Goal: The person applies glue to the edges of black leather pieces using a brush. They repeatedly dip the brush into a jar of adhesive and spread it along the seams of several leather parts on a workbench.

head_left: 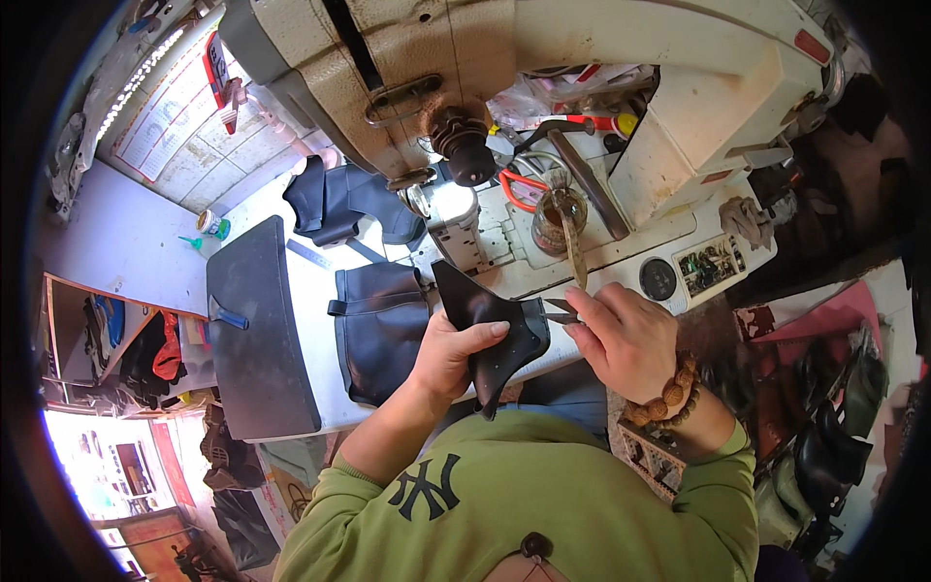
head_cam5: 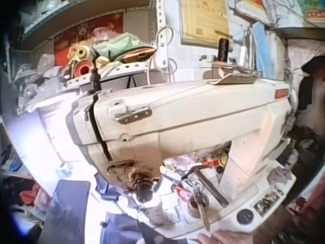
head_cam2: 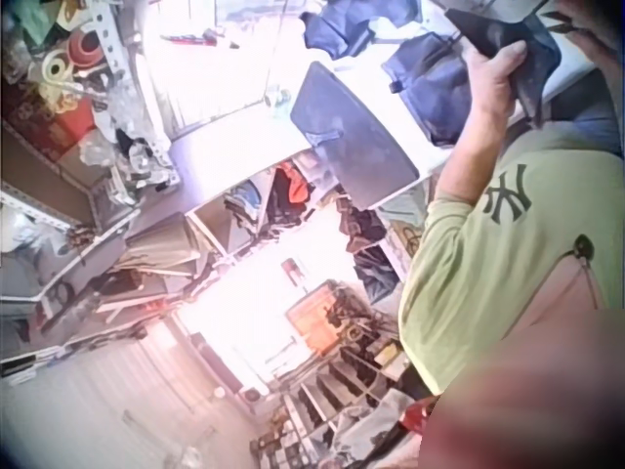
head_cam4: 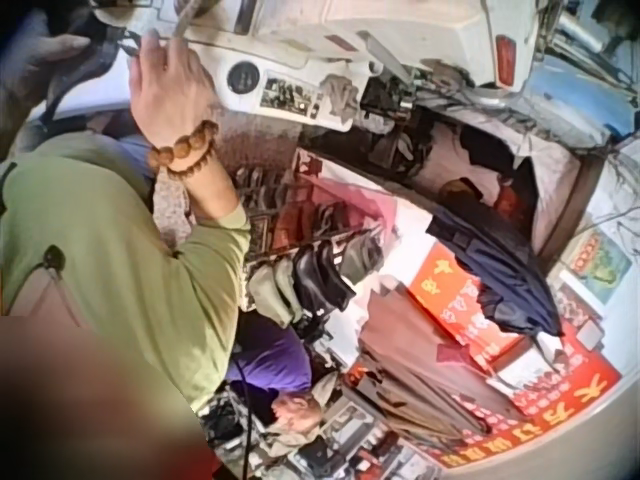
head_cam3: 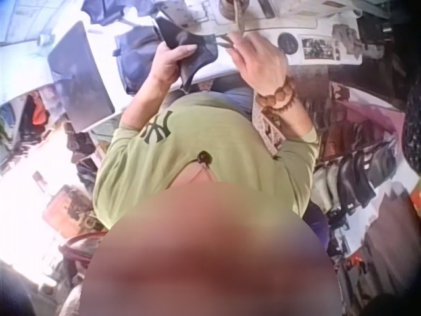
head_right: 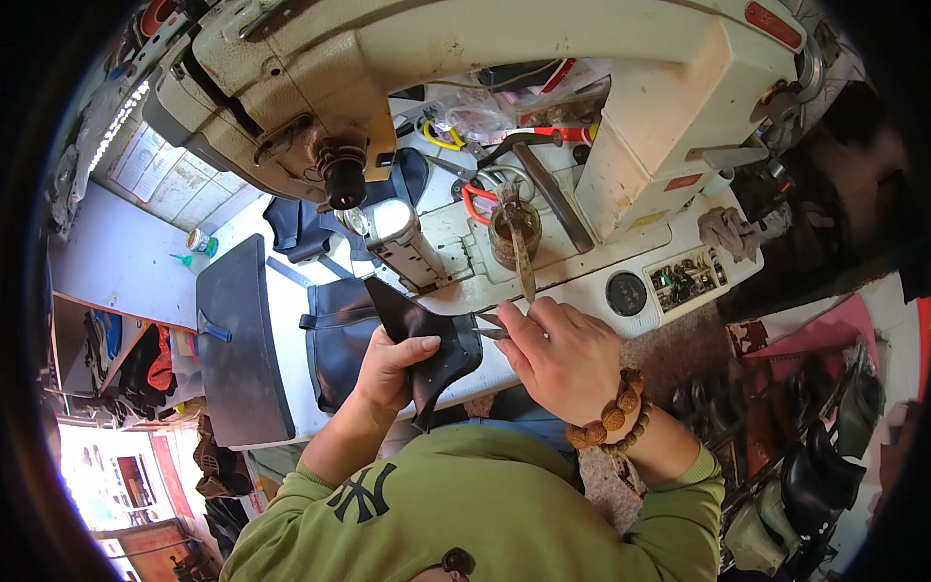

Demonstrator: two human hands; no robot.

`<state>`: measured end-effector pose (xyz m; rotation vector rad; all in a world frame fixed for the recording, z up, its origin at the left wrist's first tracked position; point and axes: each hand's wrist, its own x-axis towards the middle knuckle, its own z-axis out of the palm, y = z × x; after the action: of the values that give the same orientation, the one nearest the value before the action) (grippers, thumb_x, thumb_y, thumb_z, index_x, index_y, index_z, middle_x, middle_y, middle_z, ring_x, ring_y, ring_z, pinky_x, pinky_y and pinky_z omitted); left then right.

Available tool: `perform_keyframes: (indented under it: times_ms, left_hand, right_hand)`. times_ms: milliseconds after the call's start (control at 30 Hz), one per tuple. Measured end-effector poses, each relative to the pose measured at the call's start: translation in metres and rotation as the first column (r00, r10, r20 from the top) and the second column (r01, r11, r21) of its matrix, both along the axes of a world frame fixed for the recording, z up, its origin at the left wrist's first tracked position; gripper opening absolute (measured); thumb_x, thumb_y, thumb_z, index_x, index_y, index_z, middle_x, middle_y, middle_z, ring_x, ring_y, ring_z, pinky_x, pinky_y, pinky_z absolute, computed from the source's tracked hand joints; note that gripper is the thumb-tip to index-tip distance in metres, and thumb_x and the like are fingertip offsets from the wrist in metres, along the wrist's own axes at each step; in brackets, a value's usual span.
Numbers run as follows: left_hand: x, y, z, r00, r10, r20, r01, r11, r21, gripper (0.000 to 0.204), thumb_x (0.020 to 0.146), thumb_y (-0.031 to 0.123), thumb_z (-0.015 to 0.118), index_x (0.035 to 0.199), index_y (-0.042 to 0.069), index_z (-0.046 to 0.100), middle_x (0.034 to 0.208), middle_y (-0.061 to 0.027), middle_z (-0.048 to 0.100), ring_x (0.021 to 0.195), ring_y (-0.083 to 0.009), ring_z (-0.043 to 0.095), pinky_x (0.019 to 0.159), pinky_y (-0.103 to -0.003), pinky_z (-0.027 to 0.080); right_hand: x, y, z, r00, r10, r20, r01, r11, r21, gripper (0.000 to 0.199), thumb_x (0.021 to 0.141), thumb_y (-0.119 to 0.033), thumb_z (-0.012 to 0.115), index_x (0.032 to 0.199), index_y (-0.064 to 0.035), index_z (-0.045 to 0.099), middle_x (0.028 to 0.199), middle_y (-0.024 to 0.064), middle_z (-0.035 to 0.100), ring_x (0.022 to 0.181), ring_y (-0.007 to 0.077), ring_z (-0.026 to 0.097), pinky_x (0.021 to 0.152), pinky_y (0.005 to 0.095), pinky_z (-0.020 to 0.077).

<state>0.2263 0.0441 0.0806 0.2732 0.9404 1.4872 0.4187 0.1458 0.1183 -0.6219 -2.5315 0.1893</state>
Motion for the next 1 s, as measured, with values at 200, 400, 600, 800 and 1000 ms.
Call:
perform_keyframes:
  times_ms: [200, 400, 600, 800, 1000]
  left_hand:
    - [0.0, 0.002, -0.007, 0.999, -0.038, -0.032, 0.037, 0.999, -0.033, 0.024, 0.076, -0.001, 0.067, 0.099, 0.0, 0.059, 0.09, -0.0084, 0.064, 0.08, -0.0173, 0.064, 0.074, -0.03, 0.053]
    - [0.002, 0.0, -0.012, 0.991, 0.026, -0.128, -0.026, 1.0, 0.005, 0.019, 0.077, 0.0, 0.068, 0.094, 0.001, 0.06, 0.086, -0.0058, 0.064, 0.077, -0.0149, 0.062, 0.071, -0.028, 0.052]
    - [0.005, -0.002, -0.012, 0.969, 0.019, -0.248, -0.011, 0.999, 0.034, 0.021, 0.075, -0.001, 0.068, 0.095, -0.001, 0.062, 0.09, -0.0063, 0.065, 0.08, -0.0146, 0.062, 0.076, -0.028, 0.05]
    - [0.004, -0.004, -0.013, 0.937, 0.017, -0.348, 0.014, 0.996, 0.088, 0.021, 0.075, -0.001, 0.068, 0.095, 0.0, 0.063, 0.09, -0.0038, 0.065, 0.082, -0.0115, 0.059, 0.077, -0.026, 0.046]
    - [0.007, -0.005, -0.016, 0.861, 0.06, -0.506, -0.01, 0.995, 0.102, 0.02, 0.075, -0.001, 0.067, 0.094, 0.0, 0.064, 0.088, -0.0027, 0.065, 0.078, -0.0111, 0.059, 0.073, -0.025, 0.047]
  right_hand:
    - [0.0, -0.001, -0.005, 0.943, 0.046, -0.33, -0.198, 0.874, -0.445, 0.037, 0.079, -0.02, 0.068, 0.111, -0.0054, 0.058, 0.08, 0.0004, 0.05, 0.067, 0.012, 0.05, 0.057, 0.0254, 0.0417]
    - [0.002, -0.005, -0.016, 0.812, -0.31, -0.494, -0.289, 0.522, -0.803, 0.016, 0.08, 0.001, 0.065, 0.095, 0.0004, 0.061, 0.076, -0.0043, 0.051, 0.063, 0.0013, 0.039, 0.056, 0.015, 0.031]
    - [-0.008, 0.003, -0.02, 0.958, 0.083, -0.275, -0.229, 0.799, -0.557, 0.017, 0.073, 0.0, 0.065, 0.088, -0.005, 0.06, 0.074, 0.005, 0.059, 0.062, 0.0196, 0.06, 0.055, 0.03, 0.047]
    - [-0.025, 0.006, -0.019, 0.969, 0.13, -0.211, -0.202, 0.908, -0.367, 0.019, 0.07, -0.003, 0.068, 0.086, -0.0068, 0.057, 0.075, 0.0046, 0.059, 0.064, 0.0241, 0.061, 0.054, 0.0326, 0.0476]
    - [-0.035, 0.0, -0.027, 0.983, 0.116, -0.142, -0.149, 0.956, -0.251, 0.025, 0.066, -0.006, 0.07, 0.084, -0.0077, 0.053, 0.074, 0.0052, 0.056, 0.062, 0.0263, 0.059, 0.052, 0.0343, 0.0461]
